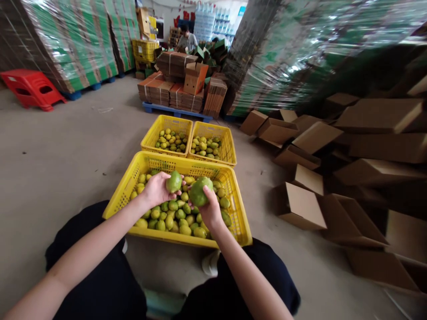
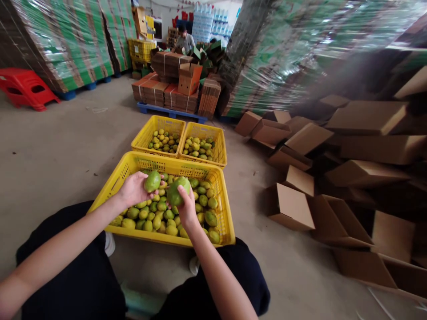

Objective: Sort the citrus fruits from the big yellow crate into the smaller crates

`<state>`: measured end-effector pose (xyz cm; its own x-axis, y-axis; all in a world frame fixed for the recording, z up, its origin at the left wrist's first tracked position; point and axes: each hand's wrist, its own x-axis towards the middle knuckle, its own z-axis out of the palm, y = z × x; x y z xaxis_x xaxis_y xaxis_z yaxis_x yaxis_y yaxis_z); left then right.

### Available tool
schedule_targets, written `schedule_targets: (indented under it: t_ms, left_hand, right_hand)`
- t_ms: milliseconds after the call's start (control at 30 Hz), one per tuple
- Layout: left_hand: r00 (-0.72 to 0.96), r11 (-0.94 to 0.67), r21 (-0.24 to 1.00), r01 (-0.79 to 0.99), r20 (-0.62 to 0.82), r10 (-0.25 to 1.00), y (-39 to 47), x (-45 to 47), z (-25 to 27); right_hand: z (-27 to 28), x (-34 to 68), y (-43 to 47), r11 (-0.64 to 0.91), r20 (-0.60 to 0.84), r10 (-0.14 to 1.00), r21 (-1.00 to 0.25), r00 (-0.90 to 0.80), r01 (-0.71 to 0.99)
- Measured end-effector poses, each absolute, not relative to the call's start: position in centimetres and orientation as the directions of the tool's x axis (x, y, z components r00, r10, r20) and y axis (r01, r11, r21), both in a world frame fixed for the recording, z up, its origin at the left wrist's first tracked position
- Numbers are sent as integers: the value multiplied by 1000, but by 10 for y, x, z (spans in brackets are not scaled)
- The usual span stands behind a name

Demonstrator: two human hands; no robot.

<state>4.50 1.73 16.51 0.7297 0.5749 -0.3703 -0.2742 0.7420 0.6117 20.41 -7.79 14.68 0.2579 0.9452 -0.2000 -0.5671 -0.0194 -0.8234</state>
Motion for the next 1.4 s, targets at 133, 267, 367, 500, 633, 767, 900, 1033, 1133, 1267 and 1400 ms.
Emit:
schedule_targets:
  t_ms: [133,267,367,500,633,767,900,1033,1133,1267,1400]
  left_hand:
    - [660,746,579,-330,-423,621,16,50,165]
    - [512,707,597,-379,-501,698,13,58,158]
    - [475,735,549,-397,-563,677,13,62,153]
    - [550,801,455,-389,-583,598,14,62,154]
    - [612,845,379,-378,-583,535,15,61,156]
    - [567,822,382,-422,-596,569,16,62,156]
    - [531,819,395,-416,-626,571,16,60,158]
    - [636,913,316,-260,-655,407,15,58,160]
    - [618,907,313,-282,-664,421,15,61,159]
    - [621,877,304,-371,-621,478,18,61,159]
    - [689,899,286,-330,-578,437,22,56,165]
  right_hand:
    - [148,206,-72,-74,-298,935,-696,194,-714]
    - [138,207,-68,-67,-388,895,-605,220,-793]
    - [130,204,-65,-90,-459,864,-544,206,-834]
    - [128,203,-62,-81,-424,889,-519,174,-851]
    - [130,205,-66,-108,-388,913,-522,124,-846]
    - [130,203,-74,-111,-382,918,-511,110,-852]
    - [131,203,-75,-83,-339,932,-548,130,-832]
    - [132,205,-71,-95,-379,914,-544,143,-834]
    - [131,204,-71,-95,-393,908,-530,145,-842]
    - [128,202,-72,-175,-414,907,-529,73,-830]
    - [128,202,-74,-128,-373,918,-594,132,-794]
